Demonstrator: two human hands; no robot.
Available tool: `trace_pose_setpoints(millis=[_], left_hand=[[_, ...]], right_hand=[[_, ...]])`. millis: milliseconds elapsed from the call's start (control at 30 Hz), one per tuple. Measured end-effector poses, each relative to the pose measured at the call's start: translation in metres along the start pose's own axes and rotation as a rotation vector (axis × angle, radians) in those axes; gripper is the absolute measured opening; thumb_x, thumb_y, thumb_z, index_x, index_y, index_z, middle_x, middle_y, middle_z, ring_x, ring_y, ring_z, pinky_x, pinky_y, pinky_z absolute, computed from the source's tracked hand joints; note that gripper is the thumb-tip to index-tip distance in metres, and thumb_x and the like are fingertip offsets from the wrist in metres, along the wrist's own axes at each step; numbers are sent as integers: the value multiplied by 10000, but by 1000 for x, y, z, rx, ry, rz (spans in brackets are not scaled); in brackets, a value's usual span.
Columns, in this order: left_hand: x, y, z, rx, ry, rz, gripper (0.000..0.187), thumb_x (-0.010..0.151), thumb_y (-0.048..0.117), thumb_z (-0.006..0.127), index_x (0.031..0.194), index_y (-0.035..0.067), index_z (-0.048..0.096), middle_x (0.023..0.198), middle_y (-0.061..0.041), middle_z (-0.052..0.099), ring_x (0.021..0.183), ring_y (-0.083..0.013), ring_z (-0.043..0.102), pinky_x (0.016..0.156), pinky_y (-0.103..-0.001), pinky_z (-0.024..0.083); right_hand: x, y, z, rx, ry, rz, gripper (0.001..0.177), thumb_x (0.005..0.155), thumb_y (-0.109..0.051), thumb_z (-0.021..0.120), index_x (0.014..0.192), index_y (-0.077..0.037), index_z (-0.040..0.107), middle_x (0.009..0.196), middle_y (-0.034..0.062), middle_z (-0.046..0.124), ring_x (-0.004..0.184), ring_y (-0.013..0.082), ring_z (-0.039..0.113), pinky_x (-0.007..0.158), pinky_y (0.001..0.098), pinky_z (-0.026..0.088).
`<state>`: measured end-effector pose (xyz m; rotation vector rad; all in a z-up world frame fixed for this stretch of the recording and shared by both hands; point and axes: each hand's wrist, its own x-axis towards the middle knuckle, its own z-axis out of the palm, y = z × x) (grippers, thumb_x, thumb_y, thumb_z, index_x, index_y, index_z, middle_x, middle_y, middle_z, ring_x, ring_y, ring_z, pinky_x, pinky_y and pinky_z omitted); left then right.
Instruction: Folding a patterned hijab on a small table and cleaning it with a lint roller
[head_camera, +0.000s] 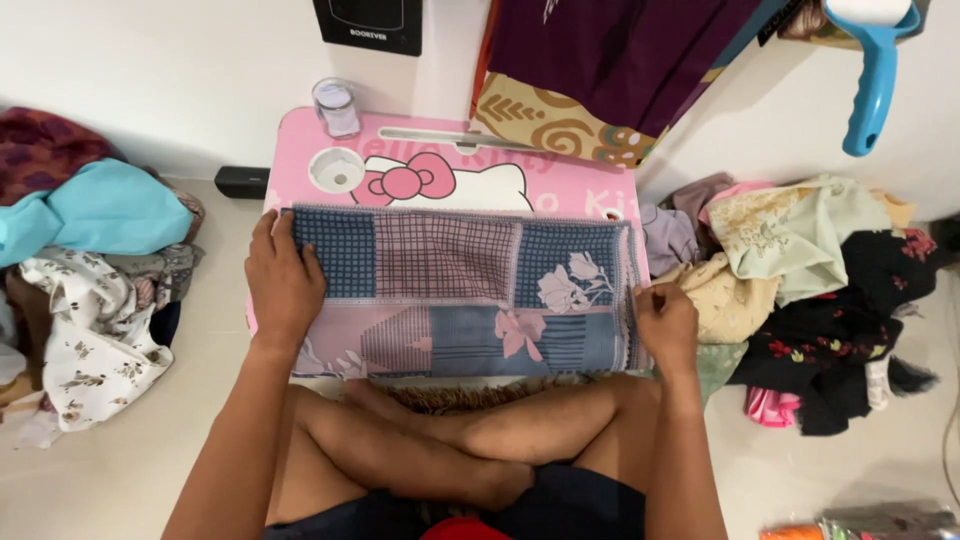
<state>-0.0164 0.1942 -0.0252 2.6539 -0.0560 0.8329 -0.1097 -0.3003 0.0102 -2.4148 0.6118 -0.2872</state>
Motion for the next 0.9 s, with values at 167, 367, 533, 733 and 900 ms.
trace_pose_setpoints(millis=[167, 367, 533, 733, 900], left_hand=[[-1, 0, 0, 22, -4, -12, 487, 941, 104, 667, 1408, 26, 550, 1413, -182, 486, 1145, -389, 599, 824, -507, 503], [1, 3, -3, 24, -14, 2, 461, 944, 87, 660, 1390, 20, 563, 1408, -195, 494, 1116, -387, 609, 811, -504, 499], [9, -6, 6, 38, -10, 21, 463, 946, 96, 664, 1394, 28, 567, 1409, -186, 499, 1105, -379, 617, 804, -495, 500], [31, -26, 28, 34, 16, 29, 452, 935, 108, 676, 1371, 24, 594, 1426, -183, 499, 1141, -370, 615, 834, -497, 487], [39, 6, -11, 56, 0, 28, 421, 1003, 107, 636, 1402, -14, 578, 1539, -245, 418, 1343, -424, 491, 1019, -560, 394]], right_hand=[[-47, -13, -15, -38, 14, 12, 273, 957, -240, 675, 919, 26, 726, 811, 260, 706, 838, 452, 693, 756, 541, 517], [-70, -28, -3, 16, 235, -527, 266, 982, -90, 684, 1168, 98, 655, 1117, 337, 613, 1093, 534, 593, 961, 570, 455], [-15, -15, 38, -144, -117, -493, 562, 1062, -322, 541, 1484, 45, 490, 1548, 328, 431, 1453, 539, 331, 1151, 735, 215], [36, -29, 52, -185, -154, -577, 560, 1072, -298, 518, 1538, 5, 446, 1598, 271, 399, 1450, 499, 364, 1175, 709, 214], [27, -8, 30, 289, 169, -263, 290, 981, -228, 757, 1215, -61, 722, 1126, 147, 693, 1118, 351, 678, 981, 472, 525]])
